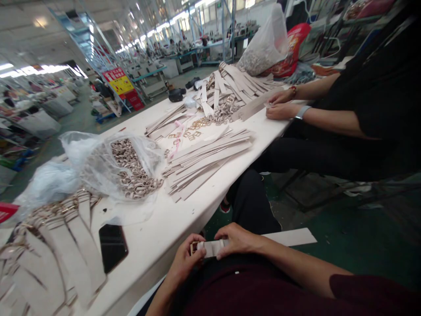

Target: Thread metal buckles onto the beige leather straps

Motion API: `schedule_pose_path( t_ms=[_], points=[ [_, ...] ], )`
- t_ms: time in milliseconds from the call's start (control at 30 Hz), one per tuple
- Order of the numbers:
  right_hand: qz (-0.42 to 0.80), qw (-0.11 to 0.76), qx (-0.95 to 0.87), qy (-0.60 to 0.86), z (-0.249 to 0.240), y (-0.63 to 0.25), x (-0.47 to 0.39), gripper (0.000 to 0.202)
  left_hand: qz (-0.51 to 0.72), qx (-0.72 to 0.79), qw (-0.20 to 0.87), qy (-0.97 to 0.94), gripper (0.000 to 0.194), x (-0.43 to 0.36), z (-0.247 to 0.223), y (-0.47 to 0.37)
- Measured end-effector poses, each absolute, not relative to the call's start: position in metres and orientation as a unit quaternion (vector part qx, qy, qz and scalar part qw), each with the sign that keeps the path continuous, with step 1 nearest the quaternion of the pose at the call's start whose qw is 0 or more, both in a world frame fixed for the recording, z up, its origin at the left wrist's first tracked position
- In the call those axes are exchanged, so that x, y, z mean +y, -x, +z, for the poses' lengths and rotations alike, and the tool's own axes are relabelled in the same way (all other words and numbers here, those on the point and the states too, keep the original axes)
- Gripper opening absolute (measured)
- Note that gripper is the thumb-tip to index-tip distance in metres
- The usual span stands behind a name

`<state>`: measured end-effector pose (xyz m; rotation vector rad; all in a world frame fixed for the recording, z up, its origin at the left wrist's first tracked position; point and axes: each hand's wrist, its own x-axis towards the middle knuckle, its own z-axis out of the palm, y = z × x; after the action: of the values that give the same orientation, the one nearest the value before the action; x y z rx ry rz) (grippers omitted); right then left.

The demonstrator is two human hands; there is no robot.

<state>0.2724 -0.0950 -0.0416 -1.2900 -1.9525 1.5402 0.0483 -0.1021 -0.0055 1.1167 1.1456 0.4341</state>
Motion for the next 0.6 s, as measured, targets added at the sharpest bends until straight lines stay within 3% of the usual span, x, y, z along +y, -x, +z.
schedule_pose_path(
  t_ms=[100,233,600],
  points=[
    [0.607,0.133,-0.652,0.434,-0.045,-0.297,-0.097,0.041,0.193,0.521,0.676,-0.485,0.038,-0.104,-0.004,-0.048],
    [0.683,0.165,-0.6,0.382,-0.049,-0.293,-0.097,0.041,0.178,0.514,0.676,-0.498,0.037,-0.106,-0.01,-0.053],
    [0.711,0.204,-0.539,0.403,-0.059,-0.263,-0.099,0.039,0.179,0.53,0.66,-0.502,0.034,-0.106,-0.017,-0.055]
  ],
)
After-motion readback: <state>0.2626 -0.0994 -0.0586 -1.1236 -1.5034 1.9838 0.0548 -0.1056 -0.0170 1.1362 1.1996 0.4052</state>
